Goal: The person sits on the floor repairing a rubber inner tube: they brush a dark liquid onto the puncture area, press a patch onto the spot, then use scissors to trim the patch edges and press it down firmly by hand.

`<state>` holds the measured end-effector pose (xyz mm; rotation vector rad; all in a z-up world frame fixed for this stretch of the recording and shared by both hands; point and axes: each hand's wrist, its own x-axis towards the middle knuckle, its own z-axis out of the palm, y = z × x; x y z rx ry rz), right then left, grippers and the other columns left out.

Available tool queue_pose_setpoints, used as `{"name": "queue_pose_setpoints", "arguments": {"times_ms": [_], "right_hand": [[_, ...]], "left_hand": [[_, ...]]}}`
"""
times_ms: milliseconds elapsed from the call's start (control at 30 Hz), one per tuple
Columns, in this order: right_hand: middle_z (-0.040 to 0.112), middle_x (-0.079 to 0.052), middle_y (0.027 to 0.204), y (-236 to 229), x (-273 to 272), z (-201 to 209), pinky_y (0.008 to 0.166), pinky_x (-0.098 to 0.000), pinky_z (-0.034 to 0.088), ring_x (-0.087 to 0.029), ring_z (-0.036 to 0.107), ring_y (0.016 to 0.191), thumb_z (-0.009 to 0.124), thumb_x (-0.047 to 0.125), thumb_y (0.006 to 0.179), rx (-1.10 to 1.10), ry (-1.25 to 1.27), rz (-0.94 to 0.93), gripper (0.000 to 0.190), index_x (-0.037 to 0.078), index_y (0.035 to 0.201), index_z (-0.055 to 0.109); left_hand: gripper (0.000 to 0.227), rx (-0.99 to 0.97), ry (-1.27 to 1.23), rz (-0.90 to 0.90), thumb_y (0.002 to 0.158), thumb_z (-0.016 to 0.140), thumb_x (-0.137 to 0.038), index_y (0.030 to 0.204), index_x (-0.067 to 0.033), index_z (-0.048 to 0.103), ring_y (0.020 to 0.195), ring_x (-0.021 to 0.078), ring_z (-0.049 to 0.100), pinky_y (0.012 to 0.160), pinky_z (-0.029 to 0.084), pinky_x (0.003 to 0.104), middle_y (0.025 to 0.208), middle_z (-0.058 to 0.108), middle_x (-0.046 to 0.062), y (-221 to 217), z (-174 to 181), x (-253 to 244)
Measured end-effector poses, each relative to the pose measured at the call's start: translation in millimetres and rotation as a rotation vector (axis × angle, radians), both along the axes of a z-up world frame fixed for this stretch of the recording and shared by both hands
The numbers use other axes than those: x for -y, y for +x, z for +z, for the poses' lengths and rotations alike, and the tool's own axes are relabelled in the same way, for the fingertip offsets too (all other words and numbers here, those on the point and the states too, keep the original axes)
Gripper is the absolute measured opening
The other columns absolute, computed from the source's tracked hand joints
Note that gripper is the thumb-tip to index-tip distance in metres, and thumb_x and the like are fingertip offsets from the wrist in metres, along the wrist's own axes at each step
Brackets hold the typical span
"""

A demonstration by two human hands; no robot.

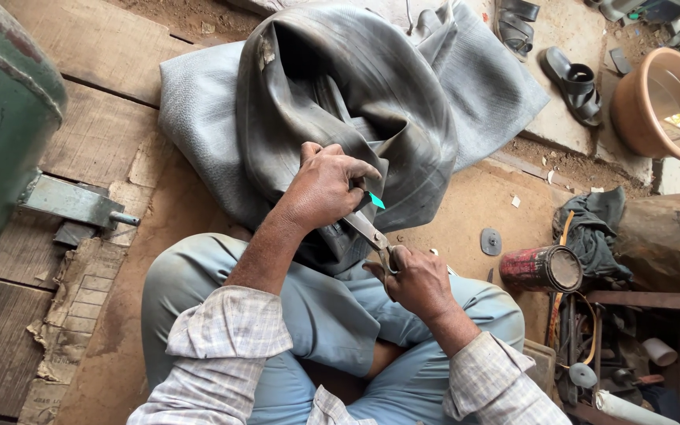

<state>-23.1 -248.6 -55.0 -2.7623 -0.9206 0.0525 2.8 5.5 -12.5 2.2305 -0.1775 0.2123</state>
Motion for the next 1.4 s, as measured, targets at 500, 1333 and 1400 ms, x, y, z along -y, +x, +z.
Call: {"name": "queue_pose_setpoints", "arguments": {"times_ms": [500,1333,1400], "right_hand": [[0.066,-0.012,0.070,4,-22,22,0.063,-0.0457,0.053,-0.032,0.069,0.069,0.077,0.069,0.074,-0.072,-0.037,-0.015,0.068,0.004,0.090,0.068],[0.065,-0.013,0.066,12,-28,18,0.062,-0.0463,0.052,-0.033,0.067,0.064,0.077,0.071,0.072,-0.101,-0.074,-0.036,0.068,0.004,0.073,0.063],[0.065,-0.013,0.066,11,-20,9,0.060,-0.0461,0.052,-0.033,0.067,0.061,0.077,0.070,0.074,-0.071,-0.079,-0.031,0.067,0.004,0.071,0.063]], "left_hand": [[0.026,0.003,-0.030,0.027,0.079,0.076,-0.017,0.104,-0.0235,0.081,0.094,0.0126,0.061,0.101,0.031,0.036,0.085,0.076,-0.006,3,-1,-2],[0.027,0.013,-0.009,0.075,0.080,0.077,-0.019,0.105,-0.0258,0.082,0.091,0.0124,0.060,0.101,0.035,0.035,0.081,0.074,-0.006,-1,6,-8],[0.028,0.022,-0.004,0.072,0.080,0.077,-0.018,0.106,-0.0255,0.082,0.091,0.0126,0.060,0.102,0.035,0.035,0.080,0.073,-0.005,-1,6,-6]]}}
